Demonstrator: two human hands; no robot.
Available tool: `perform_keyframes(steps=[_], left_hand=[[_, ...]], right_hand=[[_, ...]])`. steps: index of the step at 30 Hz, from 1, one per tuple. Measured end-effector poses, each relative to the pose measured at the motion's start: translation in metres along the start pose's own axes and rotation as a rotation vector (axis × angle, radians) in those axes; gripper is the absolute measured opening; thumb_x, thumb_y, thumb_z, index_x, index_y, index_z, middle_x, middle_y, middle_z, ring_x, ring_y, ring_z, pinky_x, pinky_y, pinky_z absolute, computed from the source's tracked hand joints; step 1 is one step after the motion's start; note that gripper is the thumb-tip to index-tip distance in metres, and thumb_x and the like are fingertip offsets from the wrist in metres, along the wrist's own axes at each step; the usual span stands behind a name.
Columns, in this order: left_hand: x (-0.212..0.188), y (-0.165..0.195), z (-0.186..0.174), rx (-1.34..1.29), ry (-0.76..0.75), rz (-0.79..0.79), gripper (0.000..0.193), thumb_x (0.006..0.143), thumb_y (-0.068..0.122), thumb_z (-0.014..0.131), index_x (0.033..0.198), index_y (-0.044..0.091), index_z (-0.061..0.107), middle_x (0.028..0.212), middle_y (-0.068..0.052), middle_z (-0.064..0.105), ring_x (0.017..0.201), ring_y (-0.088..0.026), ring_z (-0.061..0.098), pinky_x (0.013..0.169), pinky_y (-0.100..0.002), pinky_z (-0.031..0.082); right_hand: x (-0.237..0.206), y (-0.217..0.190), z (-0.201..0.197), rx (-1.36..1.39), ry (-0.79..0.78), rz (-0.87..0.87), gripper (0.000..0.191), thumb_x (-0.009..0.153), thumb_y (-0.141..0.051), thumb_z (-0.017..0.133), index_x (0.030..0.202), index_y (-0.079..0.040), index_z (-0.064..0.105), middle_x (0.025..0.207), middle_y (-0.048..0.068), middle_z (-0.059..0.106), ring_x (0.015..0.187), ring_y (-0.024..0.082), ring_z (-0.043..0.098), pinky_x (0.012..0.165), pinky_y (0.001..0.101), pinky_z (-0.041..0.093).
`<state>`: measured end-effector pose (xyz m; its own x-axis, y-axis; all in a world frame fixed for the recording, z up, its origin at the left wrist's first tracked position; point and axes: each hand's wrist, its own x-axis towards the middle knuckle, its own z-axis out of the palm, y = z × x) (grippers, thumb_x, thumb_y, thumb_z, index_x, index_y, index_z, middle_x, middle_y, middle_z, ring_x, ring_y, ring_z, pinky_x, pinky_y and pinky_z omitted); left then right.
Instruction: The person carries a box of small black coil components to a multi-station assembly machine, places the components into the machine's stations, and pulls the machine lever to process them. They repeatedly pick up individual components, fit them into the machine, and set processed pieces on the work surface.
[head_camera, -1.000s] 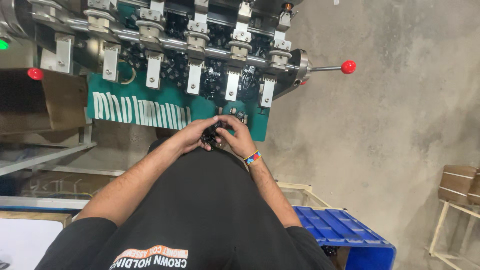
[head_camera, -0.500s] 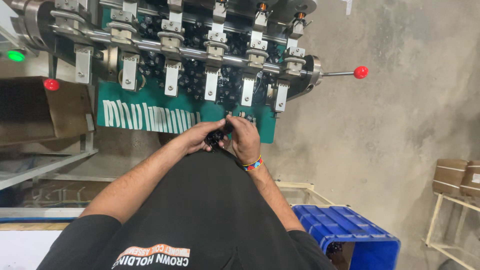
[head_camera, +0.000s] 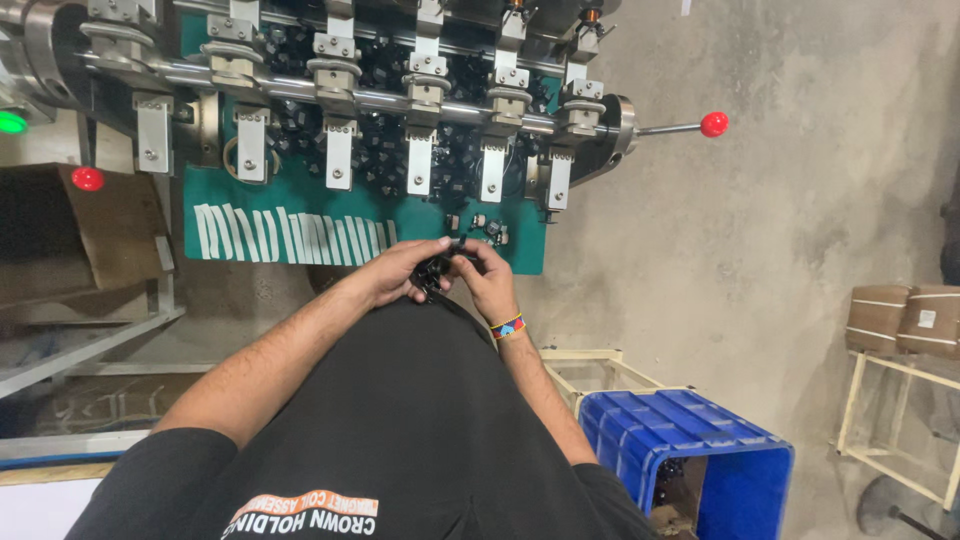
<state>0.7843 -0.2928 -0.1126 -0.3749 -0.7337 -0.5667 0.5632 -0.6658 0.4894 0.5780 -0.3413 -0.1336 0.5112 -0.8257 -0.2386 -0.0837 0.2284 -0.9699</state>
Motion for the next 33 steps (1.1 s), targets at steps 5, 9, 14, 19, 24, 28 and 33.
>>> perform_keyframes(steps=[5,9,14,19,24,28,33], left_hand=[[0.003,-0.008,0.002,-0.113,0.122,0.004,0.036,0.090,0.007,0.058,0.126,0.004,0.058,0.117,-0.008,0.072,0.096,-0.019,0.074,0.065,-0.035,0.065],[0.002,-0.016,0.000,-0.084,0.294,0.084,0.037,0.093,0.002,0.058,0.129,0.002,0.059,0.112,-0.013,0.067,0.096,-0.021,0.073,0.070,-0.036,0.067],[-0.006,-0.020,0.001,-0.012,0.329,0.121,0.033,0.094,0.018,0.068,0.125,0.007,0.063,0.103,-0.009,0.069,0.086,-0.017,0.072,0.055,-0.029,0.055],[-0.015,-0.018,0.006,-0.028,0.368,0.145,0.033,0.092,0.027,0.073,0.118,0.009,0.064,0.100,-0.004,0.071,0.081,-0.013,0.072,0.050,-0.024,0.050],[-0.016,-0.012,0.010,-0.005,0.448,0.197,0.032,0.091,0.028,0.073,0.117,0.012,0.063,0.101,-0.004,0.074,0.078,-0.012,0.070,0.047,-0.022,0.046],[-0.013,-0.007,0.013,0.043,0.437,0.247,0.031,0.091,0.030,0.074,0.112,0.011,0.061,0.098,-0.003,0.074,0.078,-0.011,0.071,0.045,-0.021,0.044],[-0.010,-0.006,0.008,0.056,0.390,0.237,0.032,0.094,0.033,0.074,0.112,0.012,0.059,0.090,-0.002,0.070,0.077,-0.011,0.070,0.045,-0.022,0.043]], right_hand=[[0.008,0.005,-0.014,0.271,0.138,0.156,0.033,0.101,-0.025,0.066,0.124,-0.002,0.061,0.110,0.007,0.073,0.102,0.015,0.071,0.083,0.0313,0.059],[0.025,-0.005,-0.021,0.349,0.105,0.218,0.031,0.102,-0.026,0.066,0.124,-0.004,0.062,0.108,0.007,0.072,0.096,0.017,0.070,0.080,0.0318,0.057],[0.045,-0.016,-0.025,0.424,0.052,0.223,0.029,0.103,-0.028,0.065,0.121,-0.005,0.063,0.107,0.008,0.072,0.096,0.016,0.070,0.079,0.0307,0.057],[0.050,-0.015,-0.024,0.478,0.055,0.237,0.022,0.102,-0.026,0.064,0.113,-0.008,0.061,0.106,0.005,0.072,0.096,0.015,0.070,0.077,0.0297,0.057],[0.051,-0.016,-0.020,0.395,0.094,0.208,0.027,0.105,-0.030,0.064,0.114,-0.005,0.061,0.102,0.008,0.071,0.087,0.017,0.070,0.075,0.0306,0.057],[0.047,-0.017,-0.019,0.345,-0.034,0.301,0.040,0.102,-0.039,0.055,0.126,-0.007,0.062,0.102,0.007,0.074,0.087,0.015,0.072,0.077,0.0290,0.058],[0.029,-0.009,0.002,0.040,-0.236,0.089,0.036,0.101,-0.022,0.067,0.131,-0.001,0.063,0.115,0.001,0.070,0.106,0.008,0.064,0.091,0.0263,0.053]])
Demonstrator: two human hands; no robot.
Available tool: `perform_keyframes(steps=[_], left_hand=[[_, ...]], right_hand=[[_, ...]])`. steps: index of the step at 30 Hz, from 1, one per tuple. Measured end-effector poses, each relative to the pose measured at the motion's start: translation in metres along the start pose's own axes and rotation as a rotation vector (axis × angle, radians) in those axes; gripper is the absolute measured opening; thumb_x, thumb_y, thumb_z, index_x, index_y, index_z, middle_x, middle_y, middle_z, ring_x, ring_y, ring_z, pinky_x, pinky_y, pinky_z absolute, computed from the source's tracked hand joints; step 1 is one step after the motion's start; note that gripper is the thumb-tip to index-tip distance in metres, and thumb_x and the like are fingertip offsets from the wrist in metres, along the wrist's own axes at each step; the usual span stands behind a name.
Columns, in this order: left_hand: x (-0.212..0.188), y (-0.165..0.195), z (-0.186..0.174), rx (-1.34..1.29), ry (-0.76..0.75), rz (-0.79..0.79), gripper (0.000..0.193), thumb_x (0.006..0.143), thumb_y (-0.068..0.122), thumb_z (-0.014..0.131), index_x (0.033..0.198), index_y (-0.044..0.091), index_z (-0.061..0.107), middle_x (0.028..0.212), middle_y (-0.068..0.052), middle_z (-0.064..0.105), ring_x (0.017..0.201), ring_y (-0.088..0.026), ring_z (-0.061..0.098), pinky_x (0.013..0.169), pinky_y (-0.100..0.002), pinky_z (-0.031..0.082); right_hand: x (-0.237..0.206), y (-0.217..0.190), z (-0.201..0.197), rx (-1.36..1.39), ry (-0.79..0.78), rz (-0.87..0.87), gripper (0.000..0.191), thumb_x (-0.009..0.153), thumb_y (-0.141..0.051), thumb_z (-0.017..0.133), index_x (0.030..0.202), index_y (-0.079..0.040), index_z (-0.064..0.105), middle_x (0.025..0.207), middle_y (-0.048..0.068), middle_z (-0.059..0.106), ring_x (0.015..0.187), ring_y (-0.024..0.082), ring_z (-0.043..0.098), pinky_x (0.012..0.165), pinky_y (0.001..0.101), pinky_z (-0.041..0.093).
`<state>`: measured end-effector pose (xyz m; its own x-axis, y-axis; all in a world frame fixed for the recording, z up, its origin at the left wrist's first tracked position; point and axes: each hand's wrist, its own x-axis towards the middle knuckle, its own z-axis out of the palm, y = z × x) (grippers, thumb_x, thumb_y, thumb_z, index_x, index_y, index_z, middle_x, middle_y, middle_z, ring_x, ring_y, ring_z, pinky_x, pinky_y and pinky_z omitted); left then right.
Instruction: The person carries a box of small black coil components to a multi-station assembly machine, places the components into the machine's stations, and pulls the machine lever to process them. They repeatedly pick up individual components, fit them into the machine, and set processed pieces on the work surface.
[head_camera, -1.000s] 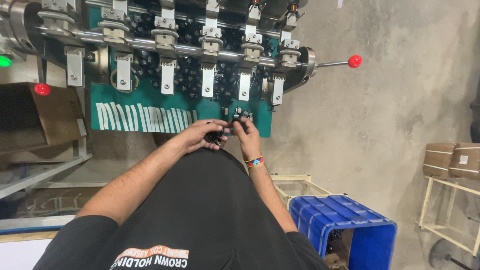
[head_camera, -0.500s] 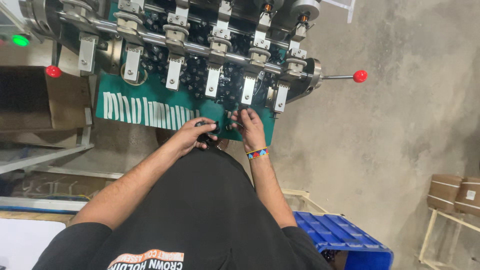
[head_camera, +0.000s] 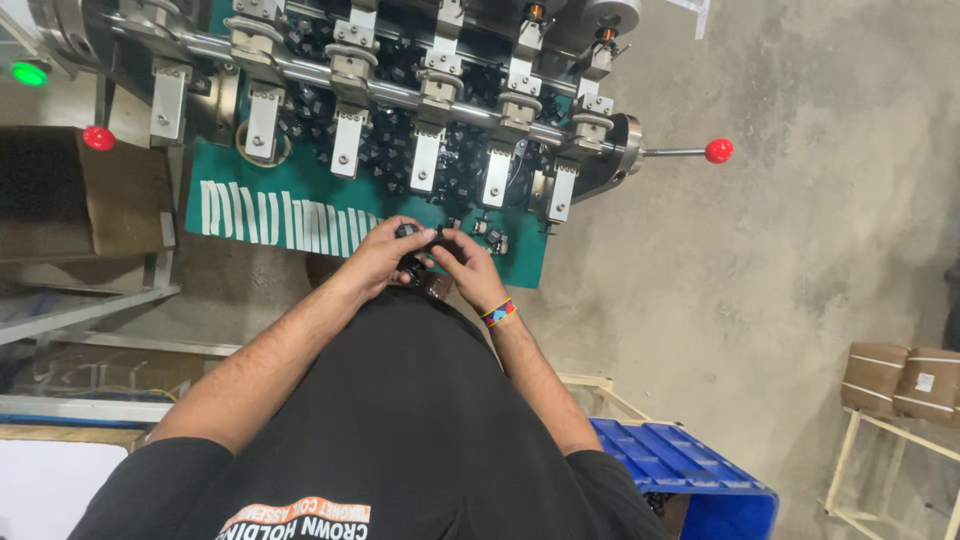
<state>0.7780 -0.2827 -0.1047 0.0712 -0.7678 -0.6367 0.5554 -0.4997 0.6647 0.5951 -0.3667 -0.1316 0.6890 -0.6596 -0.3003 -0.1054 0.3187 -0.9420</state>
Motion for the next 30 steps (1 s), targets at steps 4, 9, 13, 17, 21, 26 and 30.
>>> perform_keyframes(steps=[4,9,13,17,21,26,30], left_hand=[[0.000,0.000,-0.019,-0.070,0.040,-0.079,0.031,0.098,0.039,0.064,0.116,0.015,0.057,0.097,-0.003,0.070,0.078,-0.011,0.070,0.046,-0.022,0.045],[-0.011,-0.006,-0.052,-0.132,0.081,-0.091,0.036,0.098,0.034,0.050,0.129,0.018,0.057,0.104,-0.005,0.070,0.077,-0.013,0.070,0.043,-0.024,0.050],[-0.016,-0.019,-0.073,0.048,0.143,-0.028,0.052,0.094,0.017,0.062,0.141,0.015,0.039,0.114,-0.008,0.070,0.079,-0.015,0.070,0.046,-0.027,0.051],[-0.018,-0.025,-0.089,0.290,0.214,0.073,0.054,0.091,0.015,0.067,0.137,0.001,0.045,0.118,-0.014,0.071,0.079,-0.021,0.074,0.046,-0.036,0.053],[-0.028,-0.014,-0.099,0.862,0.276,0.445,0.047,0.087,0.026,0.079,0.128,0.006,0.067,0.111,-0.015,0.076,0.091,-0.028,0.076,0.078,-0.038,0.059],[-0.046,0.024,-0.092,1.106,0.271,0.719,0.045,0.089,0.025,0.075,0.128,0.004,0.066,0.115,-0.016,0.070,0.096,-0.037,0.069,0.077,-0.045,0.057],[-0.058,0.047,-0.086,1.198,0.225,0.777,0.043,0.091,0.023,0.072,0.129,0.005,0.065,0.112,-0.014,0.070,0.097,-0.035,0.070,0.076,-0.044,0.057]], right_hand=[[0.003,0.010,0.026,0.035,0.137,0.019,0.034,0.102,-0.021,0.072,0.128,0.000,0.066,0.111,0.004,0.070,0.100,0.011,0.063,0.088,0.0302,0.052],[0.024,0.000,0.048,0.229,0.179,0.166,0.031,0.100,-0.027,0.067,0.123,-0.006,0.064,0.111,0.004,0.072,0.105,0.015,0.069,0.087,0.0340,0.055],[0.042,-0.011,0.053,0.335,0.193,0.138,0.027,0.099,-0.027,0.066,0.120,-0.010,0.061,0.109,0.005,0.073,0.102,0.018,0.070,0.086,0.0339,0.056],[0.049,-0.010,0.060,0.323,0.276,0.141,0.026,0.101,-0.027,0.067,0.118,-0.008,0.062,0.108,0.005,0.072,0.099,0.018,0.069,0.082,0.0336,0.055],[0.052,-0.007,0.075,0.293,0.382,0.067,0.028,0.104,-0.029,0.066,0.118,-0.005,0.063,0.103,0.008,0.072,0.094,0.020,0.069,0.080,0.0340,0.055],[0.046,-0.015,0.092,0.305,0.283,0.146,0.033,0.105,-0.035,0.057,0.119,-0.005,0.062,0.102,0.006,0.075,0.094,0.017,0.072,0.080,0.0297,0.057],[0.037,-0.014,0.111,0.182,0.096,0.252,0.035,0.102,-0.026,0.061,0.130,-0.005,0.061,0.107,-0.003,0.072,0.095,0.006,0.066,0.079,0.0228,0.054]])
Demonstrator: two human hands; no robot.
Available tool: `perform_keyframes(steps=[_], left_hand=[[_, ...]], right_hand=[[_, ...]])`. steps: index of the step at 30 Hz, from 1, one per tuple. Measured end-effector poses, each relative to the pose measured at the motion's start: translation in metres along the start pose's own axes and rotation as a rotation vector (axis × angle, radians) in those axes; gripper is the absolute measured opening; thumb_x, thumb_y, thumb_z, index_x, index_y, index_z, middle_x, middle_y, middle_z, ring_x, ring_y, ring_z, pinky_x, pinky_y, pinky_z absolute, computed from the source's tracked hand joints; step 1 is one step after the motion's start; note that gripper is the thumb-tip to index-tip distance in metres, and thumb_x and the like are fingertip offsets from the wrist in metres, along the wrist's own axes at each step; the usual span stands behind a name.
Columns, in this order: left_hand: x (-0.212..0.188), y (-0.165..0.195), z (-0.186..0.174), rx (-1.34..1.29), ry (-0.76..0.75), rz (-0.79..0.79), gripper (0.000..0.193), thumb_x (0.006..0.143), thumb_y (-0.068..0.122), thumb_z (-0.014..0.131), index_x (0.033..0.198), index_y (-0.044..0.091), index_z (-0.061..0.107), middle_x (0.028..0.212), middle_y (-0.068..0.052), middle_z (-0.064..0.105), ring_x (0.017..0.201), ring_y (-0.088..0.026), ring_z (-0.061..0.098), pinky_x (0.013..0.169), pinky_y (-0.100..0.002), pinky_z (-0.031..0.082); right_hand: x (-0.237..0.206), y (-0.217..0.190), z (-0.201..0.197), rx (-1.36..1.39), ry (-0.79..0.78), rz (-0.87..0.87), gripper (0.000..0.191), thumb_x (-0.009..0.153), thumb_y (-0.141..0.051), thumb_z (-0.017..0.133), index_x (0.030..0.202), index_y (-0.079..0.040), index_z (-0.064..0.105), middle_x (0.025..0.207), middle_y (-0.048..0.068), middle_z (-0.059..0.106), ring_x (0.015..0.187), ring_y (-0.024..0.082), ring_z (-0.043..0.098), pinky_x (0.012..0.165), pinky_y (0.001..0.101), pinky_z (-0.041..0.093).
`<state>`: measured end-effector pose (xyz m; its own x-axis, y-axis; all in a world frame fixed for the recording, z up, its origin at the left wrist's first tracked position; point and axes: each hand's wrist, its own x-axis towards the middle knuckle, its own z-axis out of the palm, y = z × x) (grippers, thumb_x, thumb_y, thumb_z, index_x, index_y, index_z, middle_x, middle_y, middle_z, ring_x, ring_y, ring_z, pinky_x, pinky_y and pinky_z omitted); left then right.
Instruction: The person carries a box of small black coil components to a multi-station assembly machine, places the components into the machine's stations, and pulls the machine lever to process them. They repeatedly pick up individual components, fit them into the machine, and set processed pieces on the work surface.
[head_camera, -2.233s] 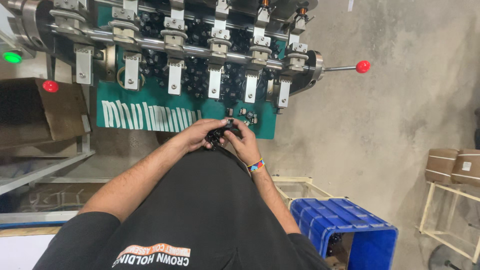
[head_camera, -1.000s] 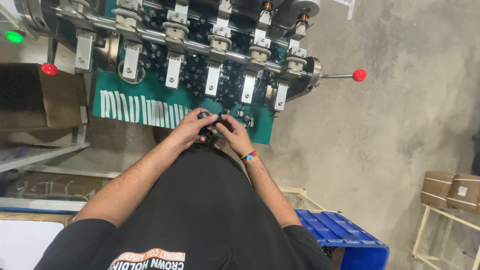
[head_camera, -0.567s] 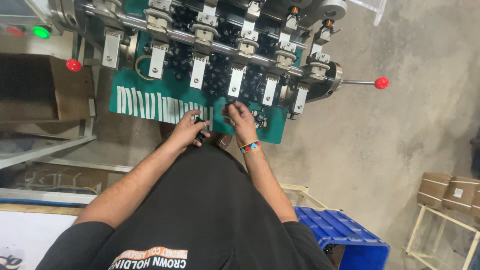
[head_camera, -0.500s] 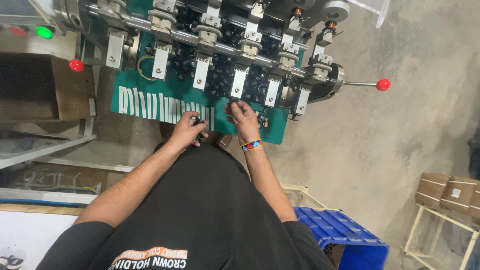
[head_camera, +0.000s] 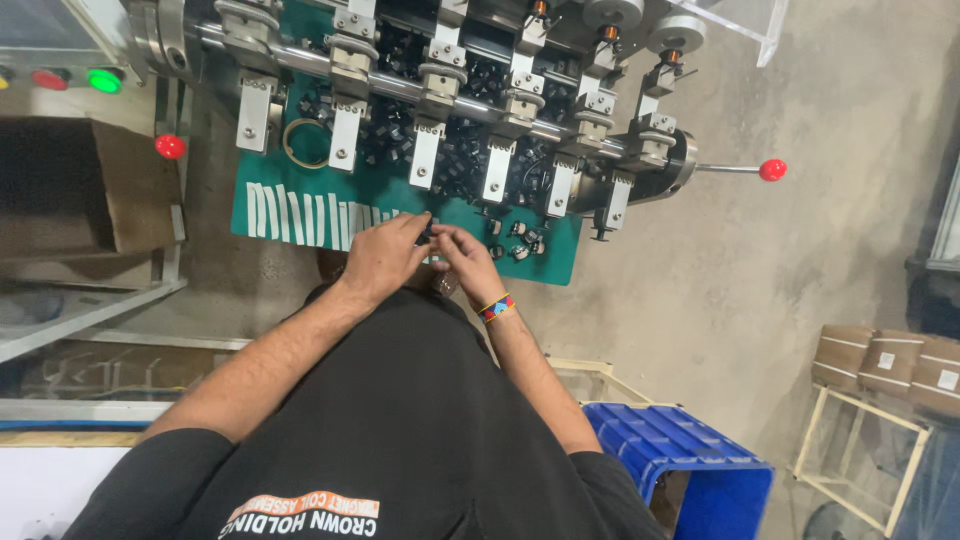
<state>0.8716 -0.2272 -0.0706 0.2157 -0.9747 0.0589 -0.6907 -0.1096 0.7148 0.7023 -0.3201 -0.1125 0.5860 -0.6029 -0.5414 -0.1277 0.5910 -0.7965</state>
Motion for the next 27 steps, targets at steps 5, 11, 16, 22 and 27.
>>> perform_keyframes(steps=[5,11,16,22,27], left_hand=[[-0.001,-0.020,-0.008,-0.029,0.004,0.048,0.049,0.084,0.017,0.072,0.130,0.001,0.065,0.119,-0.015,0.070,0.096,-0.033,0.070,0.074,-0.042,0.058],[-0.010,-0.093,-0.013,-1.226,-0.401,-0.903,0.039,0.092,0.023,0.069,0.126,0.004,0.065,0.111,-0.007,0.073,0.089,-0.016,0.071,0.060,-0.029,0.056],[-0.041,-0.125,-0.021,-1.211,-0.675,-0.948,0.035,0.095,0.019,0.071,0.124,0.000,0.070,0.107,-0.008,0.075,0.091,-0.012,0.070,0.063,-0.022,0.055],[-0.034,-0.141,-0.038,-0.939,-0.652,-0.809,0.033,0.089,0.011,0.072,0.121,0.001,0.070,0.107,-0.007,0.074,0.093,-0.015,0.068,0.069,-0.026,0.057],[-0.032,-0.152,-0.054,-1.252,-0.502,-0.947,0.029,0.089,0.011,0.075,0.114,0.002,0.063,0.104,-0.012,0.075,0.096,-0.018,0.073,0.083,-0.028,0.061]], right_hand=[[0.011,0.023,0.030,-0.024,0.010,-0.101,0.031,0.106,-0.020,0.069,0.128,0.002,0.066,0.101,0.000,0.068,0.086,0.007,0.059,0.074,0.0220,0.049],[0.027,0.020,0.053,0.229,0.111,-0.088,0.030,0.103,-0.027,0.064,0.122,-0.004,0.064,0.105,0.007,0.074,0.094,0.015,0.071,0.076,0.0268,0.055],[0.036,0.003,0.060,0.271,0.153,-0.121,0.028,0.102,-0.031,0.063,0.117,-0.007,0.061,0.106,0.010,0.074,0.097,0.019,0.073,0.082,0.0330,0.059],[0.042,0.008,0.068,0.275,0.263,-0.159,0.030,0.101,-0.032,0.064,0.116,-0.005,0.063,0.104,0.010,0.073,0.094,0.019,0.071,0.080,0.0344,0.057],[0.048,0.017,0.076,0.295,0.337,-0.238,0.030,0.103,-0.030,0.065,0.113,-0.002,0.062,0.100,0.011,0.072,0.090,0.021,0.071,0.079,0.0355,0.059]])
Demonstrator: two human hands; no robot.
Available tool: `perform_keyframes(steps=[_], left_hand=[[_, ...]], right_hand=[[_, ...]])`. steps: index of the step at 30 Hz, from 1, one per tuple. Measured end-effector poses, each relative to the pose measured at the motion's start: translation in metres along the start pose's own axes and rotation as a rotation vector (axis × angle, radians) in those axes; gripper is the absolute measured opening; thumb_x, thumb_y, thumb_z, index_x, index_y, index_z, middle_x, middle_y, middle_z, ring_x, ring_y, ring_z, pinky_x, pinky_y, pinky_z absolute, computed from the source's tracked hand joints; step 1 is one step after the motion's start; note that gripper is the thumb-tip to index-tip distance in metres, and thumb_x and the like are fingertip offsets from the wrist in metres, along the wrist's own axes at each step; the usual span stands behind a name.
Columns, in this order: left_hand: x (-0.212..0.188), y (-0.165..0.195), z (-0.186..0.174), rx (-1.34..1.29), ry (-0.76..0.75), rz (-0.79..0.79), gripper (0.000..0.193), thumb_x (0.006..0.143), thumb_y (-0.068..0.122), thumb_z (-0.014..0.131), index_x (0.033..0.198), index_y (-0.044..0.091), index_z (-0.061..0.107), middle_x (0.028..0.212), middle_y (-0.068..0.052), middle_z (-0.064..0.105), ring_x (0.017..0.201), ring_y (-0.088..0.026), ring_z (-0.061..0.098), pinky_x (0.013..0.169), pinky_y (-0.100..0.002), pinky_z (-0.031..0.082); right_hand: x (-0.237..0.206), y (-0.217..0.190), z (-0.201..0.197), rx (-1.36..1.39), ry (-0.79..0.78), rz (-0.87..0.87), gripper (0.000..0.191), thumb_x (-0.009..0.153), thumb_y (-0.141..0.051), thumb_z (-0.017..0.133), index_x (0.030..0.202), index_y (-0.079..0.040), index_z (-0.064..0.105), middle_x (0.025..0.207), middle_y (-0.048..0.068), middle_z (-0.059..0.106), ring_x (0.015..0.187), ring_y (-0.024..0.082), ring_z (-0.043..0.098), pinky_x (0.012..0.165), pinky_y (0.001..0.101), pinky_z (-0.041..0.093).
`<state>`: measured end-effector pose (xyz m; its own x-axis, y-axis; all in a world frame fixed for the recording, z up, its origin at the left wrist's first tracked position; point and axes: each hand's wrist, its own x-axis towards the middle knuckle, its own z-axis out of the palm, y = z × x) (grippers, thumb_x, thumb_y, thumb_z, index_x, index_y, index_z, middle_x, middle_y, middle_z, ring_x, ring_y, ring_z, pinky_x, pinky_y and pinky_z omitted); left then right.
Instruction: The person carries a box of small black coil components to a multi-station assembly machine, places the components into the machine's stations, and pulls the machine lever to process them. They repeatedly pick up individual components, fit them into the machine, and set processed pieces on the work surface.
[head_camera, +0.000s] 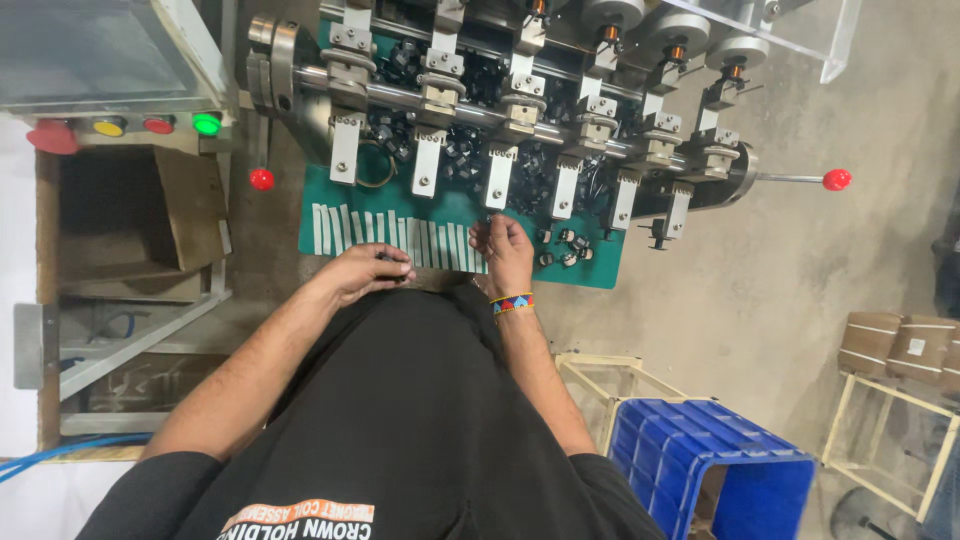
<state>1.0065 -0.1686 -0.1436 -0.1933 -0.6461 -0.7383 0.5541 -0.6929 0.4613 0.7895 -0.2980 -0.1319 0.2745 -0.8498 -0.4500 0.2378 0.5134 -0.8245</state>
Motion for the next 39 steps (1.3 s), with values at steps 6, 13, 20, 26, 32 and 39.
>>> perform_keyframes(steps=[6,13,20,26,32,39], left_hand=[[0.007,0.004,0.012,-0.124,0.101,0.089,0.024,0.092,0.022,0.073,0.098,0.004,0.058,0.091,-0.010,0.073,0.081,-0.019,0.075,0.069,-0.029,0.064],[0.023,0.006,0.028,-0.042,0.192,0.320,0.035,0.096,0.040,0.076,0.093,0.008,0.064,0.076,-0.001,0.058,0.061,-0.006,0.053,0.049,-0.022,0.039],[-0.001,0.002,0.005,-0.127,0.253,0.274,0.029,0.095,0.035,0.067,0.104,0.008,0.062,0.093,0.001,0.065,0.072,-0.008,0.061,0.055,-0.025,0.050],[-0.016,-0.012,-0.023,-0.017,0.227,0.440,0.038,0.094,0.015,0.063,0.131,0.006,0.060,0.101,-0.005,0.065,0.087,-0.013,0.066,0.067,-0.027,0.057],[-0.020,-0.018,-0.034,-0.088,0.250,0.409,0.038,0.098,0.013,0.067,0.132,-0.001,0.057,0.102,-0.007,0.068,0.084,-0.013,0.068,0.066,-0.027,0.055],[-0.022,-0.009,-0.036,-0.056,0.202,0.359,0.048,0.100,0.023,0.060,0.143,0.003,0.054,0.097,-0.004,0.071,0.072,-0.009,0.066,0.059,-0.023,0.053]], right_hand=[[-0.006,0.004,0.008,-0.054,0.018,0.061,0.042,0.104,-0.041,0.055,0.117,-0.002,0.063,0.095,0.011,0.072,0.085,0.020,0.070,0.075,0.0332,0.060],[-0.034,0.021,0.041,-0.500,-0.393,-0.146,0.043,0.096,-0.020,0.075,0.131,0.001,0.059,0.113,0.006,0.068,0.105,0.013,0.066,0.088,0.0282,0.057],[-0.020,0.030,0.063,-0.266,-0.231,0.070,0.038,0.098,-0.020,0.074,0.130,-0.003,0.062,0.113,0.006,0.070,0.099,0.014,0.065,0.085,0.0316,0.056],[-0.010,0.024,0.079,-0.044,-0.210,0.232,0.026,0.099,-0.026,0.070,0.117,-0.010,0.060,0.111,0.005,0.071,0.106,0.017,0.068,0.088,0.0355,0.056],[-0.012,0.024,0.088,-0.030,-0.171,0.243,0.022,0.099,-0.026,0.070,0.112,-0.011,0.060,0.109,0.004,0.070,0.104,0.018,0.069,0.085,0.0353,0.055],[-0.006,0.034,0.091,-0.048,-0.159,0.111,0.027,0.104,-0.027,0.069,0.115,-0.004,0.060,0.106,0.010,0.070,0.096,0.020,0.068,0.079,0.0336,0.053]])
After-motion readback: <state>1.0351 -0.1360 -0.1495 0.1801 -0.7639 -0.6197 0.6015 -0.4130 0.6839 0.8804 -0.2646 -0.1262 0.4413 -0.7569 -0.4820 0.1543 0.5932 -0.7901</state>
